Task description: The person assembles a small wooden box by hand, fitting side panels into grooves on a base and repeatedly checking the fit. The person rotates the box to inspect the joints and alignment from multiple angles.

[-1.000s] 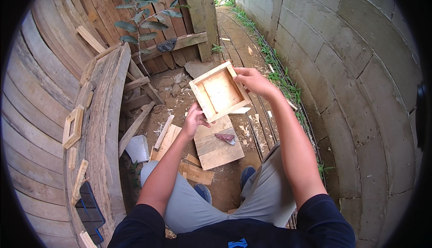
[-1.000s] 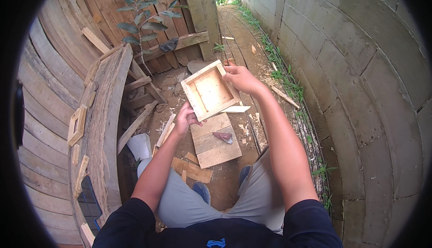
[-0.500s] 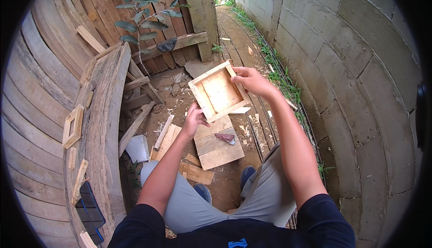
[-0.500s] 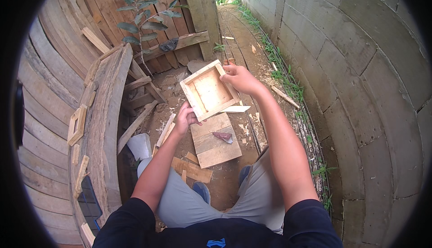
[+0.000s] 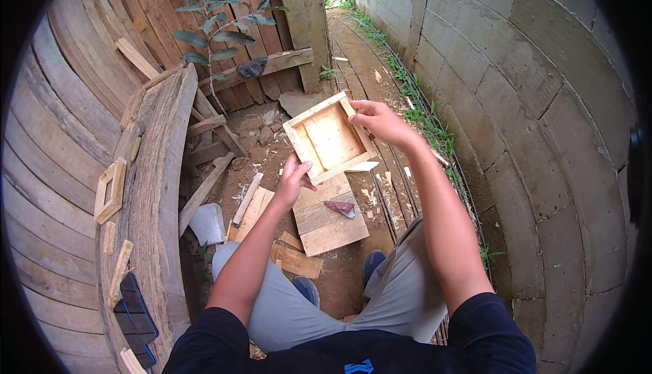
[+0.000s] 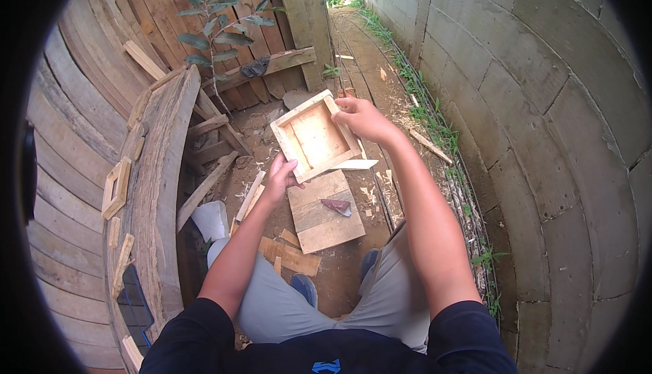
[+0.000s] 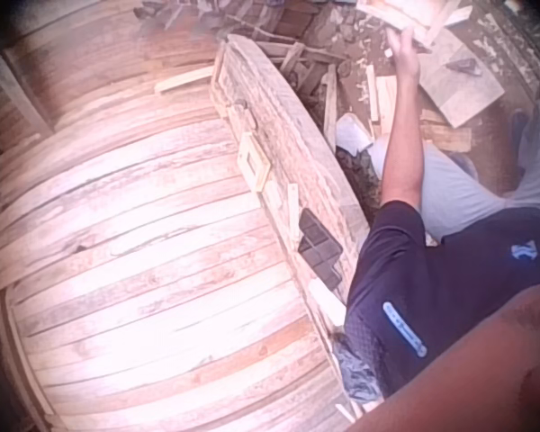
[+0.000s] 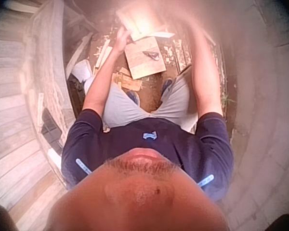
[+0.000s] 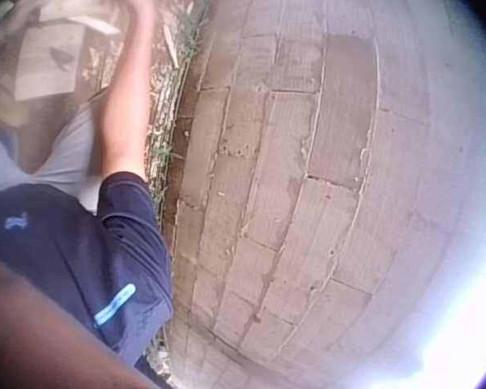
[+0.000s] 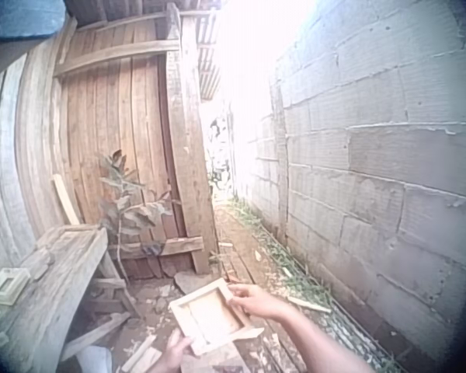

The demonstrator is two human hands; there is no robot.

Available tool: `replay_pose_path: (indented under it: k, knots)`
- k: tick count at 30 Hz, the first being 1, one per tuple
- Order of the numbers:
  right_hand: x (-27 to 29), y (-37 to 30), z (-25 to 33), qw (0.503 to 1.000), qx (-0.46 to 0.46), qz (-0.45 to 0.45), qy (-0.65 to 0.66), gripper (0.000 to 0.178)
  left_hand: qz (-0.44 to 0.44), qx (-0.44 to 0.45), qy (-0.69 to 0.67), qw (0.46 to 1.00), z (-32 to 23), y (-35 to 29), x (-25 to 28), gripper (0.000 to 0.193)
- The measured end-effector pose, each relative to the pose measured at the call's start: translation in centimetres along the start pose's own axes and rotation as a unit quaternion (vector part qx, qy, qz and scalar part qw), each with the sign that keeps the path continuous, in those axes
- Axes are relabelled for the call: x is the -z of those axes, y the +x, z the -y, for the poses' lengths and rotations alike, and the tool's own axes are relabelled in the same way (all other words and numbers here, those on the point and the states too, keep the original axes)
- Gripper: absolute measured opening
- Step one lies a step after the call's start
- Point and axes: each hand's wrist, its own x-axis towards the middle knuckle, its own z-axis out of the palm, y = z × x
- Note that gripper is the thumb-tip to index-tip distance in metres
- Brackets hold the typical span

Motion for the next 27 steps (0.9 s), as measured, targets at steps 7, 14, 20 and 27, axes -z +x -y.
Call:
replay_pose_path:
  k: [7,14,20,27]
  knots:
    - [-0.1,0.0,-0.1,1.000,-0.006,-0.016,0.004,0.058,0.007,-0.009,-0.008,1.000,0.2,0.0,-0.1,0.051]
    - [0.1,0.3,-0.5,0.998,0.013,0.012,-0.060,0.052,0.037,-0.031,-0.044,0.998,1.2,0.1,0.7,0.048]
    - [-0.1,0.6,-0.7,0.998,0.012,0.003,-0.065,0.052,0.026,-0.038,-0.006,0.999,0.5,-0.1,0.1,0.045]
    - [0.0,0.8,-1.5,0.994,0.049,-0.041,-0.092,0.069,0.009,-0.038,0.012,0.999,0.1,0.1,-0.5,0.044]
